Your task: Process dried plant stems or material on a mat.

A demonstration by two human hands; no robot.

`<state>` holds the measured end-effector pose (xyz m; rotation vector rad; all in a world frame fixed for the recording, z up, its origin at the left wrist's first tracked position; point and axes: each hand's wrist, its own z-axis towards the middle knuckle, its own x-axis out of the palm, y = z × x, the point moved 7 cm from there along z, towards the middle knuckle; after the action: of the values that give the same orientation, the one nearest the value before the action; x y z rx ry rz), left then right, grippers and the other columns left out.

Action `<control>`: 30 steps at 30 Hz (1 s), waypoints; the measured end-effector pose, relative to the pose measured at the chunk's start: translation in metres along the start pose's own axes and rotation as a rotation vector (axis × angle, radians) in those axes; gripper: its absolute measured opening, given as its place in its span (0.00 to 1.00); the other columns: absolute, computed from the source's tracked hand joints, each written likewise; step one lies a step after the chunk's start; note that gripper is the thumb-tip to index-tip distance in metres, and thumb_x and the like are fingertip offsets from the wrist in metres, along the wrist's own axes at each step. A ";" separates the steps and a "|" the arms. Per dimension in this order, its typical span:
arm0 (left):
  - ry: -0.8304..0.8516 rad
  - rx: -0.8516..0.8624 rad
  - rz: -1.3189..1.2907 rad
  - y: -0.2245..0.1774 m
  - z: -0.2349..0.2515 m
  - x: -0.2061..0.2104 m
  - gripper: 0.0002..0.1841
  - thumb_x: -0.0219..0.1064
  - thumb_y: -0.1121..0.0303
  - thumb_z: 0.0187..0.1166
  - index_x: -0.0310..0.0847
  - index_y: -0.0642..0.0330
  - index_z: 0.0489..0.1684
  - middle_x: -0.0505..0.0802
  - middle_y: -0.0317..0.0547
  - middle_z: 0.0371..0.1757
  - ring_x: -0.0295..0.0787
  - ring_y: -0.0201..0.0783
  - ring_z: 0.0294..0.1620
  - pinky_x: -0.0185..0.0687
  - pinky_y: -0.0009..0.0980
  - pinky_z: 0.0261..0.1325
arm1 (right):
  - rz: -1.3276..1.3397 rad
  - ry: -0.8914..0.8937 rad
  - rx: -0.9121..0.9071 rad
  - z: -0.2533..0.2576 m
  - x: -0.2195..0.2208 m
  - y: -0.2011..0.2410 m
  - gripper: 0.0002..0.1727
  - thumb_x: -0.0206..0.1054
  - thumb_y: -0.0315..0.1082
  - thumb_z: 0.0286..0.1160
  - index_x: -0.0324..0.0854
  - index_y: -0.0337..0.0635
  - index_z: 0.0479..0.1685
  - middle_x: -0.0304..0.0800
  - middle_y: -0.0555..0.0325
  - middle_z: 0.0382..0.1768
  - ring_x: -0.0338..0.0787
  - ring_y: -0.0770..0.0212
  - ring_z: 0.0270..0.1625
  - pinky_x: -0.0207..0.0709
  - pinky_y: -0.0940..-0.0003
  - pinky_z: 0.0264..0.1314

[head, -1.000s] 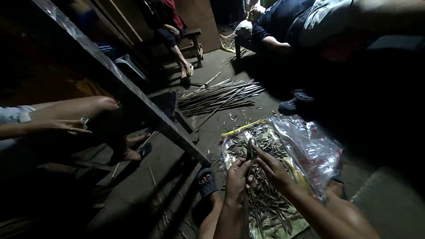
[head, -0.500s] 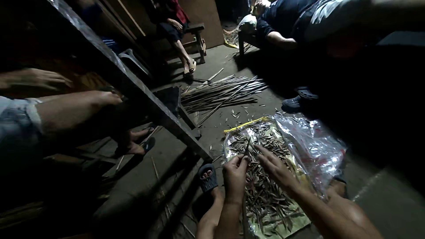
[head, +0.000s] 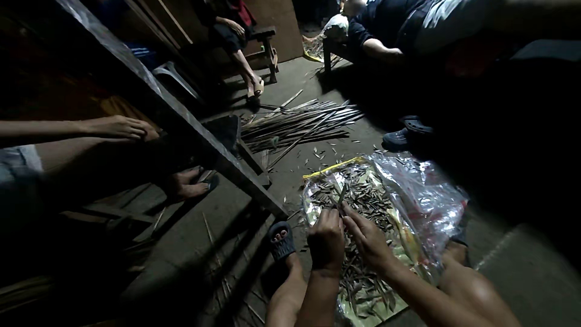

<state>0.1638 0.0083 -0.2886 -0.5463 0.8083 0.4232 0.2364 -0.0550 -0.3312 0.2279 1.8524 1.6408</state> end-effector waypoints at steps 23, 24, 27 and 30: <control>0.837 -0.746 -0.771 0.022 -0.020 0.027 0.08 0.65 0.72 0.85 0.85 0.67 0.51 0.89 0.42 0.35 0.83 0.28 0.26 0.82 0.26 0.33 | 0.590 -0.009 0.358 0.026 -0.024 -0.023 0.04 0.59 0.27 0.84 0.78 0.36 0.46 0.78 0.67 0.22 0.67 0.78 0.16 0.62 0.82 0.18; 0.852 -0.759 -0.777 0.021 -0.021 0.027 0.08 0.64 0.72 0.86 0.84 0.68 0.52 0.89 0.43 0.35 0.85 0.29 0.26 0.85 0.26 0.33 | 0.576 -0.034 0.360 0.028 -0.027 -0.024 0.04 0.60 0.28 0.85 0.78 0.36 0.47 0.78 0.66 0.22 0.67 0.78 0.15 0.61 0.82 0.17; 0.749 -0.760 -0.800 0.025 -0.019 0.027 0.08 0.63 0.72 0.86 0.86 0.68 0.49 0.90 0.44 0.33 0.87 0.30 0.25 0.88 0.28 0.33 | 0.438 0.002 0.292 0.029 -0.025 -0.019 0.10 0.67 0.32 0.81 0.78 0.33 0.49 0.76 0.65 0.26 0.70 0.77 0.20 0.66 0.81 0.23; 0.646 -0.753 -0.838 0.032 -0.014 0.027 0.08 0.63 0.73 0.85 0.87 0.67 0.45 0.91 0.42 0.32 0.88 0.30 0.26 0.88 0.28 0.34 | 0.391 0.098 0.260 0.023 -0.014 -0.012 0.10 0.70 0.31 0.77 0.78 0.33 0.47 0.77 0.63 0.30 0.74 0.75 0.26 0.70 0.79 0.30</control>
<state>0.1549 0.0287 -0.3271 -1.7003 0.9291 -0.2803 0.2641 -0.0457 -0.3379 0.6681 2.2012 1.6786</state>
